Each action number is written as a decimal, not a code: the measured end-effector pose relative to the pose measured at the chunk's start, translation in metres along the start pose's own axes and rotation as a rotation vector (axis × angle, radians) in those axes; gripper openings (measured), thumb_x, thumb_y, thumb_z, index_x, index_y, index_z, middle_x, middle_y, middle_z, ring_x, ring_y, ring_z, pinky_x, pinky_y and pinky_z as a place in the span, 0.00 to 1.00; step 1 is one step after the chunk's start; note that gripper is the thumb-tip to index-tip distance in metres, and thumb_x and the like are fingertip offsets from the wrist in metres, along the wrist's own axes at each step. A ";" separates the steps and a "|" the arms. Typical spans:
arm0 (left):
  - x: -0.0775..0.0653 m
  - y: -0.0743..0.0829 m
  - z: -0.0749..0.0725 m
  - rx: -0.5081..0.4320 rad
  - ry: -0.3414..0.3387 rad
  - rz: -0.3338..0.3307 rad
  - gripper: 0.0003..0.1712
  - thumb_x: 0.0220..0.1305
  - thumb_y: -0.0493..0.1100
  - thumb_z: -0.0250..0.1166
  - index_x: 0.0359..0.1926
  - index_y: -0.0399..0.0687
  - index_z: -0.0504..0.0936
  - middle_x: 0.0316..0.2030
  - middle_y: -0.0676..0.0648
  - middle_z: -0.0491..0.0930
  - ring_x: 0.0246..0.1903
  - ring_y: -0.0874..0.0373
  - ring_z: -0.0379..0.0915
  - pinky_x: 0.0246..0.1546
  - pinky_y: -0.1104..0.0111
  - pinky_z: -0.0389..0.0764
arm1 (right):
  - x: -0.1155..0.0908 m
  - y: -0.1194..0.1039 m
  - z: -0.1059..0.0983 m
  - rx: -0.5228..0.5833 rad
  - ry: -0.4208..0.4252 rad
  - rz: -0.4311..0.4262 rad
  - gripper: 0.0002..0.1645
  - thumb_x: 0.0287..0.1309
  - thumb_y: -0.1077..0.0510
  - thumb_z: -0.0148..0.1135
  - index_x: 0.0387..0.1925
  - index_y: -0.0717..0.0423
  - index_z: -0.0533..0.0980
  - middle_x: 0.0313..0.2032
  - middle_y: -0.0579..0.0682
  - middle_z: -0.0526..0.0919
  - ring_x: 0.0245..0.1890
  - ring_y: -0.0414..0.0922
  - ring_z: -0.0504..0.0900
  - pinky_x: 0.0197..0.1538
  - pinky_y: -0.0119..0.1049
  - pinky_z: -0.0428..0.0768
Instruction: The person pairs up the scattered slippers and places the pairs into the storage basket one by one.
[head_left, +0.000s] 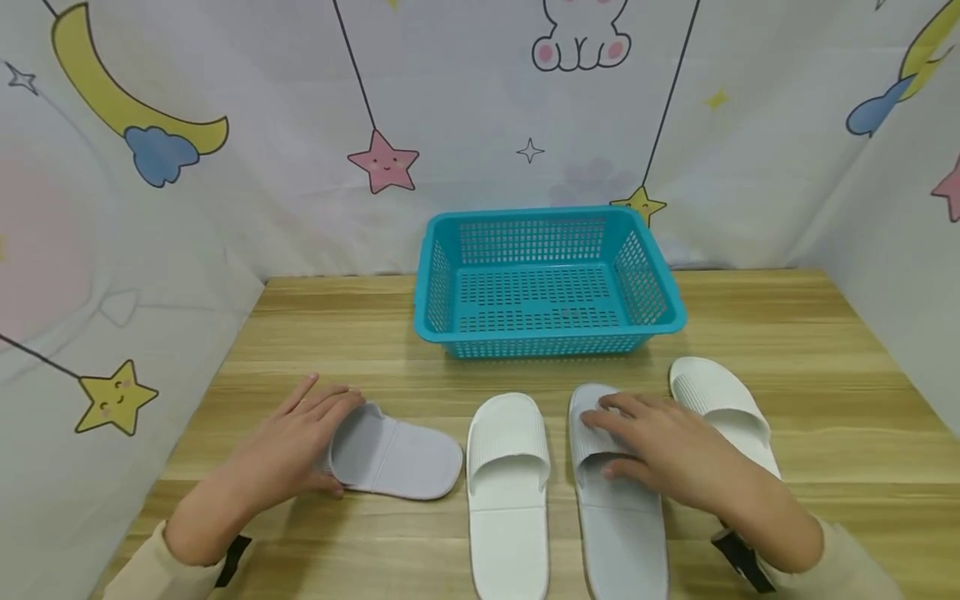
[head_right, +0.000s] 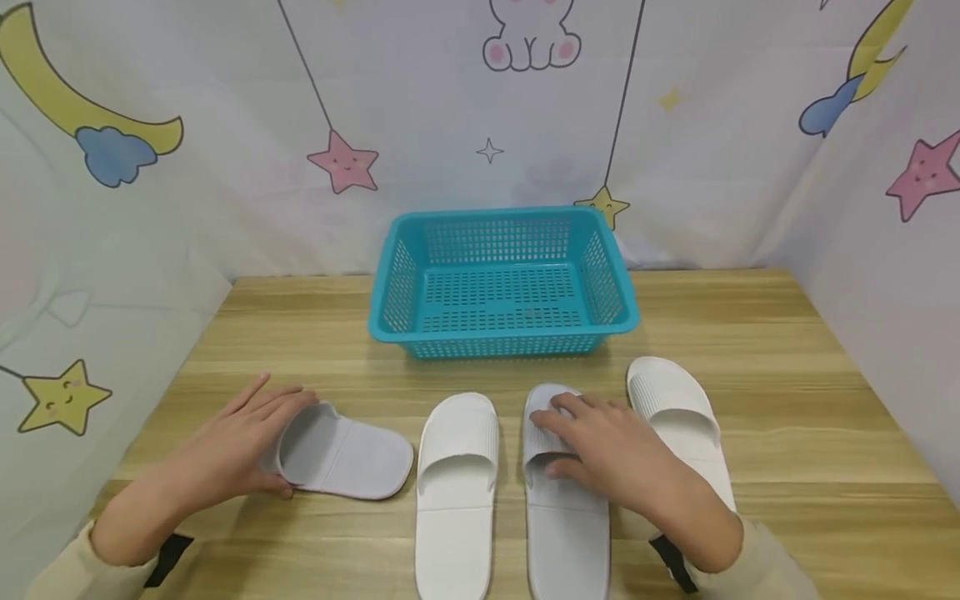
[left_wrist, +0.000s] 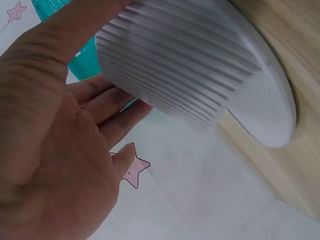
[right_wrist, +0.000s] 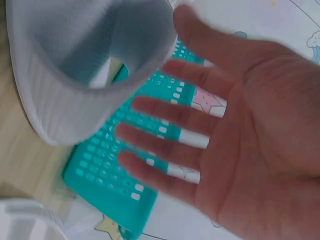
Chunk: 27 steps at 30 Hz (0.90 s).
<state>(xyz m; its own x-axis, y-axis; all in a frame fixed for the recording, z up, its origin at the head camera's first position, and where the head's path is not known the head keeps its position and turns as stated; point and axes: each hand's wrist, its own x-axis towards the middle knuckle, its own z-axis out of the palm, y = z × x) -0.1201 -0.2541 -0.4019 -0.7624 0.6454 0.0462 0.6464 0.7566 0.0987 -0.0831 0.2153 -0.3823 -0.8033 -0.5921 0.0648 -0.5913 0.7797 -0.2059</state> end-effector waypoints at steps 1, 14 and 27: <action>0.000 0.000 0.000 -0.005 -0.001 -0.003 0.67 0.27 0.52 0.93 0.70 0.35 0.71 0.66 0.37 0.78 0.69 0.39 0.72 0.82 0.46 0.48 | -0.001 0.000 -0.002 0.004 -0.013 -0.017 0.37 0.59 0.47 0.79 0.69 0.43 0.78 0.64 0.53 0.82 0.62 0.58 0.82 0.58 0.60 0.83; 0.002 0.003 0.002 -0.041 0.003 -0.040 0.64 0.26 0.50 0.93 0.68 0.38 0.73 0.64 0.40 0.80 0.66 0.40 0.75 0.79 0.41 0.50 | -0.009 0.008 -0.012 -0.081 -0.102 -0.113 0.61 0.46 0.76 0.78 0.79 0.41 0.66 0.76 0.56 0.70 0.71 0.61 0.75 0.59 0.70 0.80; 0.003 0.003 0.005 -0.054 0.018 -0.051 0.62 0.25 0.49 0.93 0.66 0.41 0.75 0.62 0.42 0.81 0.63 0.42 0.77 0.76 0.37 0.52 | -0.010 0.010 0.017 -0.124 -0.150 -0.119 0.72 0.33 0.88 0.71 0.78 0.38 0.67 0.77 0.60 0.67 0.73 0.65 0.71 0.56 0.67 0.81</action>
<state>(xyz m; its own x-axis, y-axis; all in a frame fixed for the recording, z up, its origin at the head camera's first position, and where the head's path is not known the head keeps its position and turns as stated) -0.1201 -0.2489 -0.4065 -0.7949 0.6040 0.0580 0.6049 0.7811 0.1548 -0.0796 0.2259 -0.4019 -0.7128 -0.6982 -0.0667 -0.6933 0.7157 -0.0836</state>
